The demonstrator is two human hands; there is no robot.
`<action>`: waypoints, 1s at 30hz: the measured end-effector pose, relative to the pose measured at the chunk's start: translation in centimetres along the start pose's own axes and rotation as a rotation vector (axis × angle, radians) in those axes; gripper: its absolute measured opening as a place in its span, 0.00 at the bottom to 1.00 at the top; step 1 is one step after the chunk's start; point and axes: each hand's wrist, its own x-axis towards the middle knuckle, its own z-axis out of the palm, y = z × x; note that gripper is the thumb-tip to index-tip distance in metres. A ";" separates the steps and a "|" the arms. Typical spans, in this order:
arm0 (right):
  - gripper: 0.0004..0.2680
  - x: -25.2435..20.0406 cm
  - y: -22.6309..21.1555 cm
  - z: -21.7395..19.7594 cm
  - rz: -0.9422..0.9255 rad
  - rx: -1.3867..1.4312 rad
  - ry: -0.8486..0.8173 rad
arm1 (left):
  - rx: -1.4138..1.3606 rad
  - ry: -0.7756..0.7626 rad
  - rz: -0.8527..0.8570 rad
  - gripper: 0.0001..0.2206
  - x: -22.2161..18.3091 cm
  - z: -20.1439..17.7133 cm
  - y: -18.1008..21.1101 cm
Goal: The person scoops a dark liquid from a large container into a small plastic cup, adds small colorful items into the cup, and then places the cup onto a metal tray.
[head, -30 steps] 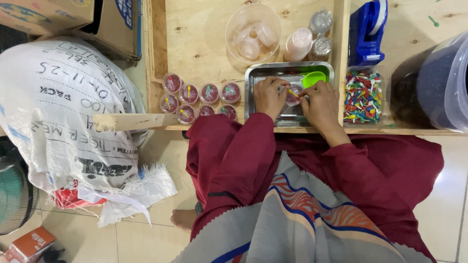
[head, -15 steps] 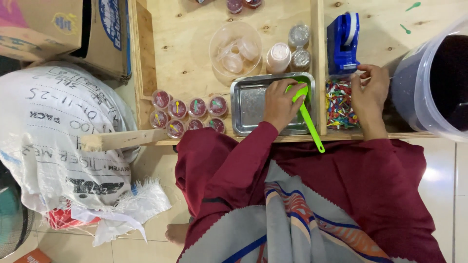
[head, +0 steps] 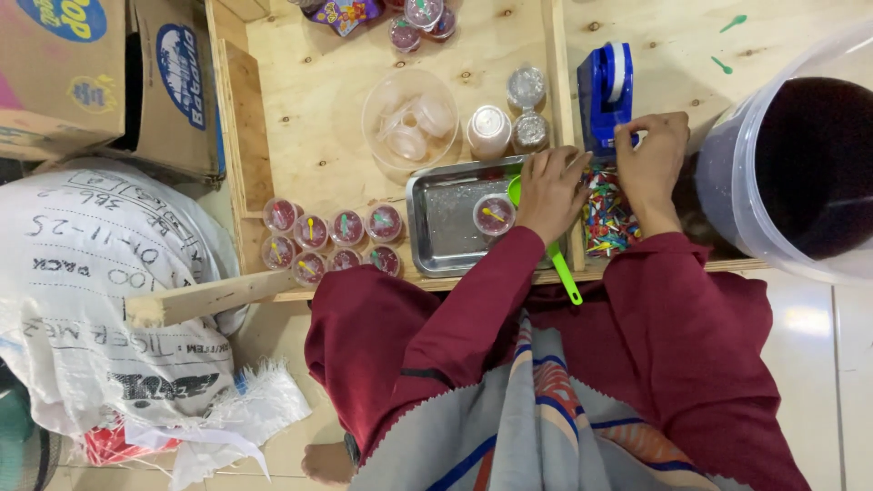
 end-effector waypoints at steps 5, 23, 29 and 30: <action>0.06 -0.2 -0.7 -1.2 0.100 0.137 0.026 | 0.017 -0.033 -0.002 0.27 -0.1 -0.6 0.2; 0.07 -3.9 3.9 4.3 0.856 0.903 -0.103 | 0.197 -0.223 0.030 0.23 3.1 1.0 1.8; 0.06 -4.1 5.1 5.4 0.866 0.907 -0.094 | 0.288 -0.217 0.096 0.20 3.7 -0.3 2.6; 0.06 -4.2 5.9 6.0 0.867 0.914 -0.094 | 0.311 -0.230 0.115 0.20 3.8 -0.6 2.7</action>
